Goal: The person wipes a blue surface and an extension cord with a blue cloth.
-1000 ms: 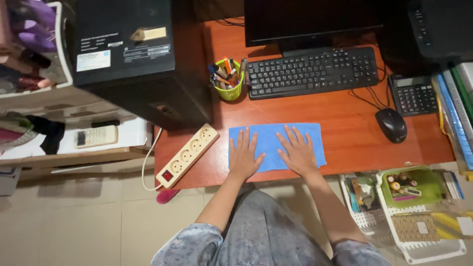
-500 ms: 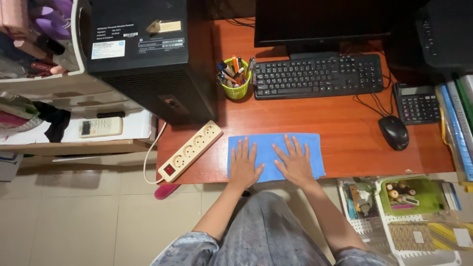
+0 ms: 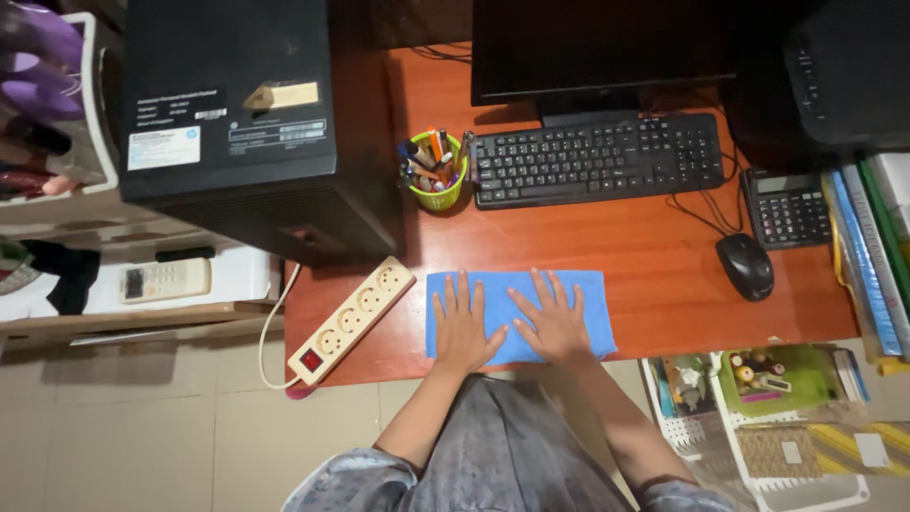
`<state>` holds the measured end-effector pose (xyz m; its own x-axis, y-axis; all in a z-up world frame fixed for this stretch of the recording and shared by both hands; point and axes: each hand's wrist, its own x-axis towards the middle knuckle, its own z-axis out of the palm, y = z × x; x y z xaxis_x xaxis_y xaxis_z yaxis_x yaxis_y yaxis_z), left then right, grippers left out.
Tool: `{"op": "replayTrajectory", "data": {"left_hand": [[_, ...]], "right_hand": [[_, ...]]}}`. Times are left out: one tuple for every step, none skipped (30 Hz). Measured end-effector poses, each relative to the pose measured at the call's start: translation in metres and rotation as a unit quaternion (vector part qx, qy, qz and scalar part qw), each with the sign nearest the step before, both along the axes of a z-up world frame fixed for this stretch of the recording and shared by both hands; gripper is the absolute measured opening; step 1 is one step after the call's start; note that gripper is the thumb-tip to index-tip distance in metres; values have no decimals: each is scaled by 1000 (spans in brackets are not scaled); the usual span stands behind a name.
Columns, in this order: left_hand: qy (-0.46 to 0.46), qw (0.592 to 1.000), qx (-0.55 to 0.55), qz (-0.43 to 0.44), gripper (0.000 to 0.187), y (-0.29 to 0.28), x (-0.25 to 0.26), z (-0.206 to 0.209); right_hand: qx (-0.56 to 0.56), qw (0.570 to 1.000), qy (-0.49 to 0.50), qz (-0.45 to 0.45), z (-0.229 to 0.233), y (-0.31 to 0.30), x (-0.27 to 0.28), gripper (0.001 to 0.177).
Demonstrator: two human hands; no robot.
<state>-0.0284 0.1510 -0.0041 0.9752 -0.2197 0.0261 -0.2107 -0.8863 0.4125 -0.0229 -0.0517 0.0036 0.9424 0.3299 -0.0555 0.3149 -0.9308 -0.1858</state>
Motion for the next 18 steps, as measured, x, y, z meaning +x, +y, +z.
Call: {"op": "replayTrajectory", "data": {"left_hand": [[-1, 1000, 1, -3, 97, 1, 2, 0], [-3, 1000, 3, -6, 97, 1, 5, 1], [-5, 1000, 3, -8, 97, 0, 8, 1], [-6, 1000, 4, -10, 97, 0, 11, 1], [-7, 1000, 5, -12, 98, 0, 14, 0], [-8, 1000, 2, -15, 98, 1, 17, 0], [-10, 1000, -1, -18, 98, 2, 21, 0], [-13, 1000, -4, -21, 98, 1, 25, -1], [-14, 1000, -2, -25, 97, 1, 28, -1], [-15, 1000, 1, -27, 96, 2, 31, -2], [-16, 999, 4, -30, 96, 2, 34, -2], [-17, 999, 4, -30, 96, 2, 36, -3], [-18, 999, 4, -30, 96, 1, 40, -4], [-20, 999, 4, -29, 96, 1, 44, -5], [-13, 999, 7, -28, 95, 0, 48, -5], [-7, 1000, 10, -26, 95, 0, 53, -6], [-1, 1000, 14, -25, 95, 0, 58, -6], [-5, 1000, 14, -23, 95, -1, 63, -7]], "right_hand": [[-2, 1000, -6, 4, -1, 0, 2, 58], [-4, 1000, -12, 7, -2, 0, 5, 57], [-6, 1000, -19, 10, -3, -1, 7, 57], [0, 1000, -25, 14, -4, -1, 9, 57], [6, 999, -31, 18, -5, -2, 12, 56], [12, 999, -37, 22, -5, -3, 14, 56], [8, 999, -36, 20, -6, -2, 15, 56], [3, 999, -36, 18, -7, -2, 17, 55], [-1, 999, -36, 17, -8, -2, 18, 55], [-1, 999, -42, 14, -9, -2, 20, 54], [0, 999, -48, 11, -10, -2, 22, 54], [2, 999, -54, 8, -12, -2, 24, 53], [8, 998, -58, 5, -13, -2, 26, 53], [14, 998, -62, 2, -14, -2, 30, 53], [20, 998, -67, -1, -16, -2, 34, 52], [9, 998, -55, 0, -17, -2, 40, 52], [-1, 999, -44, 1, -18, -3, 46, 52], [-12, 999, -33, 2, -19, -3, 53, 52]]}}
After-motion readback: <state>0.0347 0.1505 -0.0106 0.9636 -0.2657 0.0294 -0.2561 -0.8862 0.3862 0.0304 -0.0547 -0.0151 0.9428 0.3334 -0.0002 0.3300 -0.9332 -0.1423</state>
